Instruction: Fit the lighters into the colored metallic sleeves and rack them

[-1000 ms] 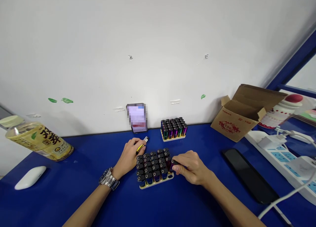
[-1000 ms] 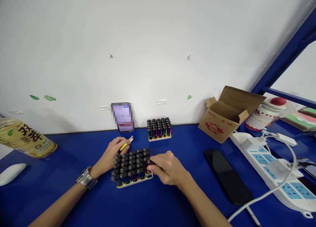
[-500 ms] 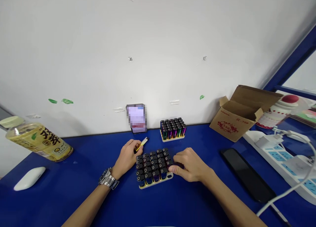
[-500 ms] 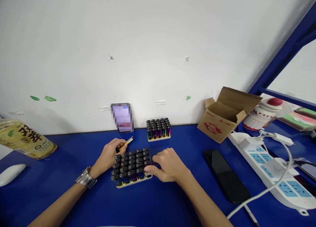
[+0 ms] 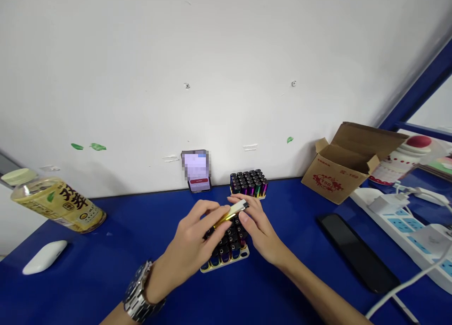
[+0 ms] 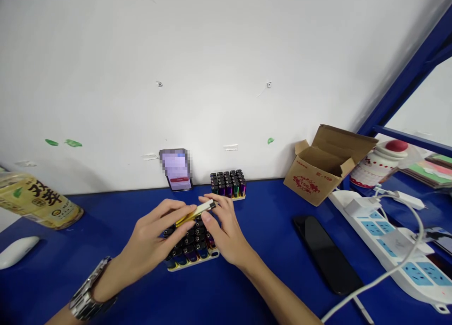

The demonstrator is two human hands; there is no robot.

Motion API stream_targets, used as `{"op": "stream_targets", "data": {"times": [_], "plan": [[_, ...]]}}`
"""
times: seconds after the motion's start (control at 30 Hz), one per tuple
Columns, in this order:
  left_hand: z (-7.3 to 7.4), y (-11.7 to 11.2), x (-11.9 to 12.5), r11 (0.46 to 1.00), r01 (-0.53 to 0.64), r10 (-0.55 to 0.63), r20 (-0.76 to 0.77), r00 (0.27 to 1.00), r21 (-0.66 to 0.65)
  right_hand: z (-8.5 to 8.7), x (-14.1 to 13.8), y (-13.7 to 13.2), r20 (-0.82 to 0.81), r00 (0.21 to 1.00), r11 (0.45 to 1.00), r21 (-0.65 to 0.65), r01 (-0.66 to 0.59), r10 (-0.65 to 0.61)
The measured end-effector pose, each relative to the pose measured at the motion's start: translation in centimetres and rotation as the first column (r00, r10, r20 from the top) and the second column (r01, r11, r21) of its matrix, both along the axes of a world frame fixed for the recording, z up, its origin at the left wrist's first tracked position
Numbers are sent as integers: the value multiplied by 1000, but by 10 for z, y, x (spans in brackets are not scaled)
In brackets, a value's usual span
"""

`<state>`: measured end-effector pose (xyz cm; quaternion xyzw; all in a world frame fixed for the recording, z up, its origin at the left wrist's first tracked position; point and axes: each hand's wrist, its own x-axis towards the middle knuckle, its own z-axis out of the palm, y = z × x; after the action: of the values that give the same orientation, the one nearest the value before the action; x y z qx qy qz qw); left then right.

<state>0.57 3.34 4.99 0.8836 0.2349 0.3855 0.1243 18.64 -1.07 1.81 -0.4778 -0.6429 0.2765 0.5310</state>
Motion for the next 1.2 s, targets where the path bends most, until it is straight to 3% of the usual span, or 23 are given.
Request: {"op": "stream_targets", "data": {"times": [0.1, 0.17, 0.27, 0.37, 0.47, 0.57, 1.2], "plan": [[1, -5, 4, 998, 68, -68, -8, 998, 3, -2, -6, 0, -218, 974, 998, -32, 50, -56], [-1, 1, 2, 999, 36, -35, 28, 999, -37, -7, -3, 5, -418, 903, 995, -22, 99, -100], [-11, 21, -6, 969, -132, 160, 126, 979, -207, -17, 10, 15, -639, 752, 986, -88, 139, -164], [-32, 44, -16, 886, -268, 328, 105, 939, -377, -27, 20, 23, -698, 681, 955, -297, 8, -223], [-54, 57, -23, 850, -305, 335, -6, 942, -430, -35, 20, 28, -654, 724, 906, -411, -100, -217], [-64, 60, -24, 849, -297, 301, -61, 952, -438, -41, 16, 29, -595, 782, 912, -401, -89, -185], [-65, 59, -24, 857, -281, 235, -158, 959, -432, -42, 16, 26, -564, 801, 900, -429, -79, -199]]}}
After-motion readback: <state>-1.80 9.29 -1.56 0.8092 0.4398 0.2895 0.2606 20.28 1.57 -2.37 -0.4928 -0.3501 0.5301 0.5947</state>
